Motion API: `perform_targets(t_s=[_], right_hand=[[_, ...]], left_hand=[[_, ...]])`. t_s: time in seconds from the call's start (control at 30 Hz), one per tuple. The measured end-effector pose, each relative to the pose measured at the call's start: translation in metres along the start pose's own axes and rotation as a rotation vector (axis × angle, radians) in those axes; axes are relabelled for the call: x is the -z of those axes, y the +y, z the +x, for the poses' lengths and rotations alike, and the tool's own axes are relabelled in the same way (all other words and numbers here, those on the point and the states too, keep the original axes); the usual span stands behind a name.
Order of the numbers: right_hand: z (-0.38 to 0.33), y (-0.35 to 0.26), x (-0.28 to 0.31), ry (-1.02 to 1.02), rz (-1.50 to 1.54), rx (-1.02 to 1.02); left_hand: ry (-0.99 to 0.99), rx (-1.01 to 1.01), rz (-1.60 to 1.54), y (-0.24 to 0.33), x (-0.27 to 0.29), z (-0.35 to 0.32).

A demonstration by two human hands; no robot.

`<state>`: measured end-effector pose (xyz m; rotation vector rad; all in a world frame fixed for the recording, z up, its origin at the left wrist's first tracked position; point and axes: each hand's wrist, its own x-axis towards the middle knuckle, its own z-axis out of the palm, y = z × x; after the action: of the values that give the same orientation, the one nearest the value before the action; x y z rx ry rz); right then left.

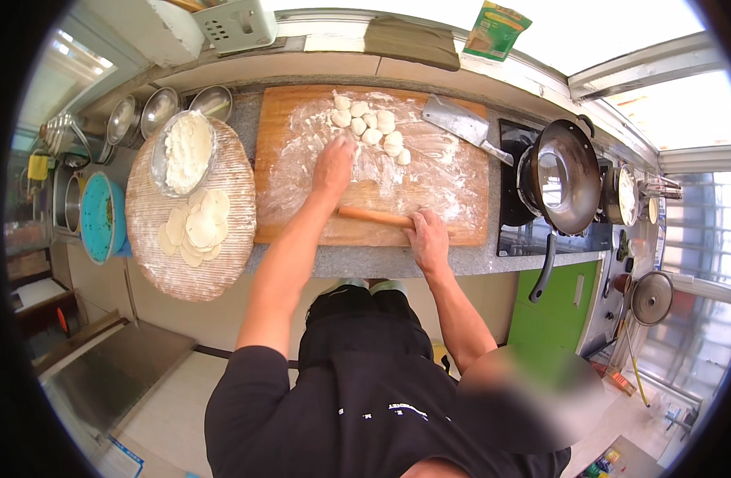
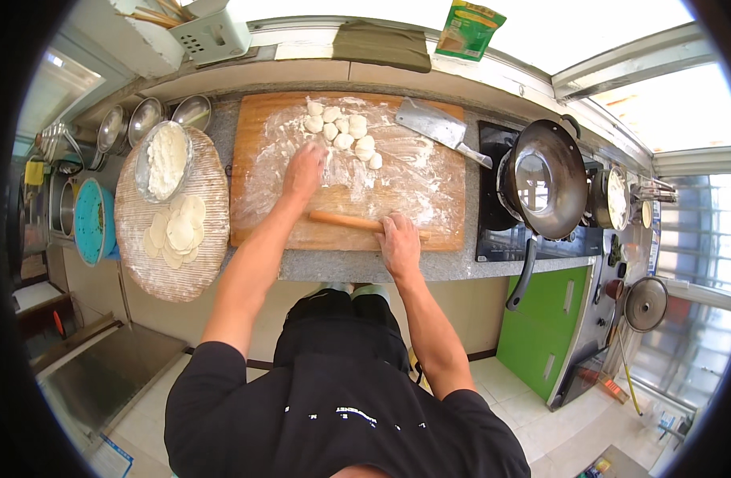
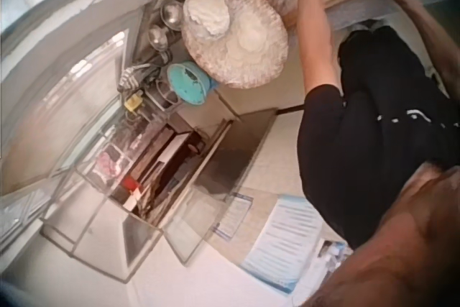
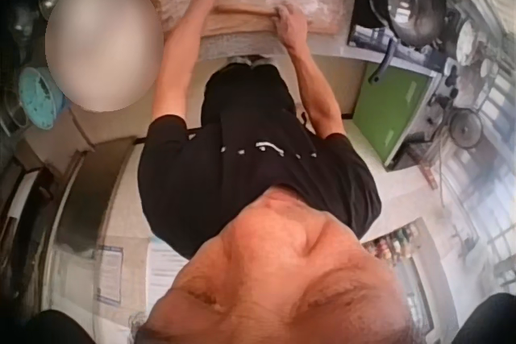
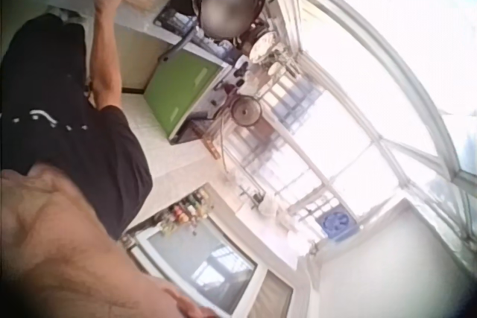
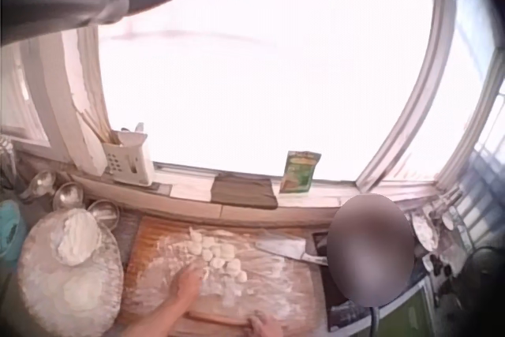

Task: The person repeatedly rolls small dough balls into flat circular discs using a rolling pin on a floured wooden board. They place the finished discs onto a nearby tray and continue the process with additional dough balls from the pile.

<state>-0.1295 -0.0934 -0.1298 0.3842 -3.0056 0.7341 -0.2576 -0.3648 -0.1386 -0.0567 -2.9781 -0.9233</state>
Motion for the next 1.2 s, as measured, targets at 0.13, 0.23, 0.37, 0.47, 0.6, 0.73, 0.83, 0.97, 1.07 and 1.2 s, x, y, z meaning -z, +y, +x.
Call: perform_targets(t_s=[0.13,0.23,0.37,0.47,0.6,0.73,0.83,0.97,1.07,1.2], right_hand=[[-0.004,0.007,0.001,0.017,0.012,0.0],[-0.004,0.01,0.003,0.011,0.019,0.005],[-0.002,0.01,0.002,0.037,0.015,0.038],[0.0,0.008,0.004,0.02,0.02,0.035],[-0.004,0.005,0.009,-0.01,0.026,0.025],[0.001,-0.001,0.013,0.01,0.043,0.034],[0.001,0.0,0.016,0.002,0.04,0.052],[0.007,0.002,0.009,-0.021,0.044,-0.066],[0.02,-0.011,0.007,0.054,0.045,-0.093],[0.042,-0.027,-0.001,0.014,0.023,-0.082]], left_hand=[[-0.27,-0.098,-0.049,0.005,0.011,-0.042],[-0.312,-0.148,-0.061,0.006,0.023,-0.043],[-0.188,-0.279,0.107,0.03,0.007,-0.018],[-0.242,-0.411,0.326,0.027,-0.02,-0.011],[-0.335,-0.465,0.471,0.03,-0.025,-0.008],[-0.358,-0.452,0.427,0.033,-0.021,-0.009],[-0.364,-0.428,0.435,0.038,-0.014,-0.006],[-0.005,-0.192,-0.128,0.019,-0.006,0.008],[0.198,-0.048,-0.288,-0.001,0.021,0.0],[0.157,-0.033,0.033,0.007,0.03,-0.028]])
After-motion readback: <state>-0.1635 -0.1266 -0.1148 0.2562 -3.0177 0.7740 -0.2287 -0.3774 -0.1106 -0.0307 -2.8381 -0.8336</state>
